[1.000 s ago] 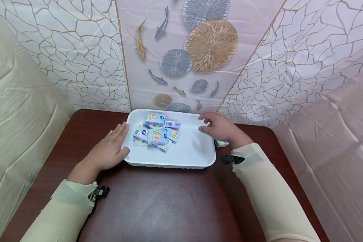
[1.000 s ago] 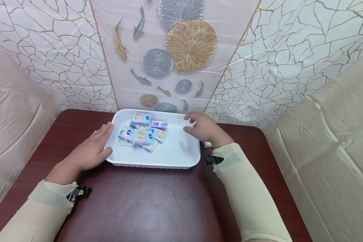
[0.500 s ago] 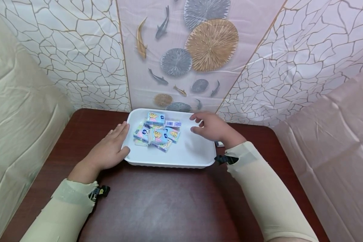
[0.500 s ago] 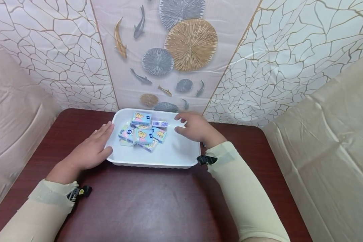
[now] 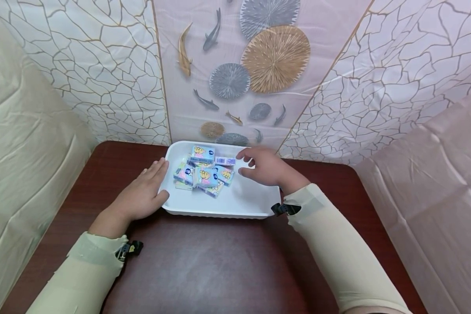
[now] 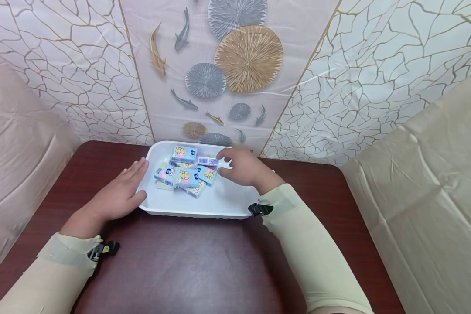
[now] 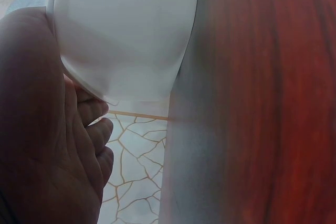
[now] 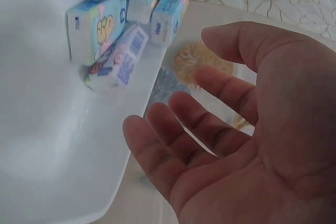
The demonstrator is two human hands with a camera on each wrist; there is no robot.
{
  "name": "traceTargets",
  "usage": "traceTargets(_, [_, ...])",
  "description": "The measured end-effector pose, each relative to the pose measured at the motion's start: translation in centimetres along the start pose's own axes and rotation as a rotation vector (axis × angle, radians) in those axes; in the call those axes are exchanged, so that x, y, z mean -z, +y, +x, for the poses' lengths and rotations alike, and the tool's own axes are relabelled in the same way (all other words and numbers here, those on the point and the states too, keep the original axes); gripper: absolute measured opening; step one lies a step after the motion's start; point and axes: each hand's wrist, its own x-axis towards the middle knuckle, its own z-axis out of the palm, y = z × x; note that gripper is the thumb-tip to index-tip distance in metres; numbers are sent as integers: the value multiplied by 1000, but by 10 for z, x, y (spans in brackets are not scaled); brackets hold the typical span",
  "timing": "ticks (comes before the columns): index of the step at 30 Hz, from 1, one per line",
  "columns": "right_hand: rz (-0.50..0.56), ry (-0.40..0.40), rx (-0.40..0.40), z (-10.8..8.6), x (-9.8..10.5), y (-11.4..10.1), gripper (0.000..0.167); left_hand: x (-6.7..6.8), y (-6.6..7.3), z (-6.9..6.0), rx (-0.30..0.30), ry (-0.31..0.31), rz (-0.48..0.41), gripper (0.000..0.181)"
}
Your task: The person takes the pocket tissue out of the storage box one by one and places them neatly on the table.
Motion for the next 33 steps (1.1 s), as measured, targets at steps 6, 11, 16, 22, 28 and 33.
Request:
traceTargets(6, [6, -20, 46, 5, -6, -4, 45, -1, 0, 0, -1, 0, -2, 84])
traceTargets(11, [27, -52, 64, 8, -8, -10, 47, 0, 1, 0, 0, -3, -8, 84])
traceTargets(16, [47, -79, 88, 11, -11, -14, 49, 1, 1, 1, -2, -2, -9, 84])
traceTargets(22, [52, -104, 120, 15, -16, -20, 47, 1, 1, 2, -2, -1, -7, 84])
traceTargets(28, [76, -110, 150, 19, -23, -27, 47, 1, 0, 1, 0, -2, -13, 84])
traceTargets(33, [64, -104, 174, 23, -27, -33, 46, 0, -1, 1, 0, -2, -11, 84])
